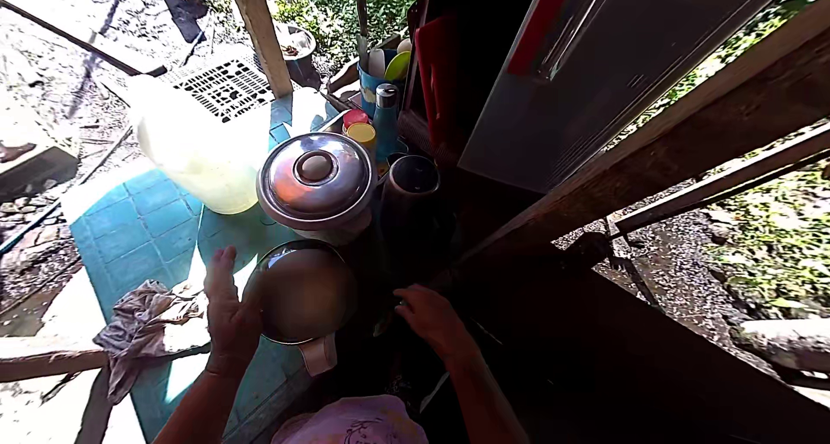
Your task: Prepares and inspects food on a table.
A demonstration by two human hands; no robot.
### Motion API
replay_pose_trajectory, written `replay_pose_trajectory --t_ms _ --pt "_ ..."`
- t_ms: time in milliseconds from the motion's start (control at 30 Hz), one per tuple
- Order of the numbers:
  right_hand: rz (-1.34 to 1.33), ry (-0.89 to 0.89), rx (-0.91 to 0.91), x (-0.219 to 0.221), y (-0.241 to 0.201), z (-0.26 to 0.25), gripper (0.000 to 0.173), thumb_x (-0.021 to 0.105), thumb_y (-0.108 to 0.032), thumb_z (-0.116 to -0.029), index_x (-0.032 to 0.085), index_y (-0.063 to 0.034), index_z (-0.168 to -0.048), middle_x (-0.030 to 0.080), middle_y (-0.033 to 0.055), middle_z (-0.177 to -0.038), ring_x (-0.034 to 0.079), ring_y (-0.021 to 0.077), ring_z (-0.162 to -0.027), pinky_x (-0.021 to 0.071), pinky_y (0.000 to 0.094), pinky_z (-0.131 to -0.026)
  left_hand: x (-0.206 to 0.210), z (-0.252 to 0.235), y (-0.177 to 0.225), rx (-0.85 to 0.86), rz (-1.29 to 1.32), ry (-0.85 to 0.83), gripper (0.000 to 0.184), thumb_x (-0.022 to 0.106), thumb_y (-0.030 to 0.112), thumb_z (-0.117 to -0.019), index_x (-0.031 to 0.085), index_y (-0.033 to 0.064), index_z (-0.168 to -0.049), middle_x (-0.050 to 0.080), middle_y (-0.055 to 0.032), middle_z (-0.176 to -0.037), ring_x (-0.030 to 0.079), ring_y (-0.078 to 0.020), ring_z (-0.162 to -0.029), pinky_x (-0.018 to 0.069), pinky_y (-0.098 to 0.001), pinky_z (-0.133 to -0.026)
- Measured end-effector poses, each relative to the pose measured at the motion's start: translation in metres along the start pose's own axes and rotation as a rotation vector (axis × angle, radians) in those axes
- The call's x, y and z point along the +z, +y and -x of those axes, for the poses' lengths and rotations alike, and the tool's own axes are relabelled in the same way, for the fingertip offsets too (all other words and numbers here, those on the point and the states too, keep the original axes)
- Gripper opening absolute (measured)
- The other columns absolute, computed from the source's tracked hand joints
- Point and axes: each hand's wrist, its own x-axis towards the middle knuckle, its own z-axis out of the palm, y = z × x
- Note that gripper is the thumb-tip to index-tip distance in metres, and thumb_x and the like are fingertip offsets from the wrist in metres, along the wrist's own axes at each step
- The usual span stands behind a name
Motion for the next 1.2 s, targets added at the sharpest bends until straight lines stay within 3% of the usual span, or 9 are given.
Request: replay_pose_trajectory --t_ms 100,167,267,367,567,767,900,1033,1200 --pt "0.151 0.064 -0.142 0.038 -0.006 -0.053 0.035 0.059 -0.015 -0.1031 0.065 -0.0051 -0.136 0.062 0.0212 -0.138 0.055 0.0404 -0.131 0.0462 0.0566 -0.107 -0.008 0.011 -0.03 -0.405 0.22 0.081 0.068 0.037 0.045 -0.104 0.029 0.0066 -0.16 0.026 -0.0178 -0.166 0.029 -0.0295 -0.152 0.0298 -0.0548 -0.119" --pt "0.236 0.045 -0.189 0.05 -0.006 -0.078 0.032 0.056 -0.01 -0.1031 0.067 -0.0021 -0.132 0.06 0.0243 -0.139 0.052 0.0437 -0.134 0.0415 0.0597 -0.11 -0.008 0.018 -0.035 -0.714 0.407 0.084 0.067 0.028 0.055 -0.1078 0.027 0.0145 -0.161 0.023 -0.0128 -0.168 0.028 -0.0323 -0.152 0.0328 -0.0613 -0.114" --pt "0.341 -0.018 -0.213 0.054 -0.003 -0.101 0.03 0.053 -0.007 -0.1043 0.069 -0.0003 -0.128 0.063 0.0252 -0.136 0.05 0.0446 -0.136 0.0328 0.0627 -0.116 -0.009 0.024 -0.037 -0.885 0.551 -0.087 0.083 0.001 0.069 -0.1012 0.03 0.0178 -0.159 0.045 -0.0141 -0.155 0.052 -0.033 -0.135 0.0511 -0.0563 -0.096" --pt "0.379 -0.013 -0.274 0.06 0.005 -0.118 0.028 0.055 -0.009 -0.1037 0.071 0.0004 -0.124 0.066 0.026 -0.13 0.053 0.0461 -0.134 0.0298 0.0659 -0.116 0.0 0.027 -0.033 -0.841 0.614 -0.148 0.086 -0.006 0.067 -0.1003 0.039 0.0126 -0.15 0.065 -0.0116 -0.13 0.069 -0.0229 -0.109 0.0604 -0.0419 -0.083" --pt "0.367 0.024 -0.316 0.066 0.003 -0.119 0.03 0.051 -0.007 -0.1045 0.068 0.0036 -0.127 0.065 0.028 -0.13 0.053 0.0474 -0.132 0.0302 0.0655 -0.116 0.005 0.03 -0.027 -0.815 0.574 -0.151 0.078 -0.001 0.062 -0.1036 0.044 0.0127 -0.143 0.068 -0.0081 -0.12 0.07 -0.0187 -0.106 0.061 -0.0377 -0.083" --pt "0.368 0.01 -0.28 0.067 -0.001 -0.112 0.029 0.052 -0.006 -0.1041 0.068 0.0047 -0.126 0.062 0.0272 -0.135 0.051 0.0452 -0.135 0.0288 0.0642 -0.118 0.002 0.031 -0.035 -0.83 0.531 -0.176 0.078 -0.002 0.064 -0.1025 0.04 0.0148 -0.146 0.066 -0.0071 -0.124 0.069 -0.0175 -0.107 0.0609 -0.0375 -0.083" --pt "0.376 0.174 -0.265 0.07 -0.002 -0.102 0.024 0.059 -0.007 -0.1002 0.073 0.0031 -0.117 0.068 0.0267 -0.124 0.06 0.0455 -0.124 0.0388 0.0646 -0.11 -0.005 0.03 -0.052 -0.782 0.437 -0.207 0.084 -0.007 0.06 -0.1036 0.039 0.0068 -0.151 0.062 -0.0136 -0.134 0.066 -0.0199 -0.114 0.0563 -0.0386 -0.092" --pt "0.411 0.241 -0.249 0.073 -0.001 -0.082 0.031 0.059 0.0 -0.097 0.07 0.0022 -0.125 0.064 0.028 -0.133 0.057 0.0486 -0.127 0.039 0.0678 -0.109 0.0 0.035 -0.085 -0.576 0.34 -0.048 0.078 0.001 0.042 -0.1104 0.056 -0.0097 -0.132 0.065 -0.0223 -0.128 0.062 -0.0247 -0.121 0.0468 -0.043 -0.106" --pt "0.439 0.424 -0.463 0.08 0.022 -0.047 0.032 0.066 0.001 -0.0893 0.073 0.0029 -0.121 0.071 0.0271 -0.119 0.064 0.0511 -0.117 0.0391 0.0776 -0.102 0.03 0.041 -0.121 -0.398 0.314 0.109 0.066 0.013 0.029 -0.1108 0.063 -0.0099 -0.128 0.066 -0.0245 -0.131 0.06 -0.0332 -0.129 0.0407 -0.0491 -0.114"
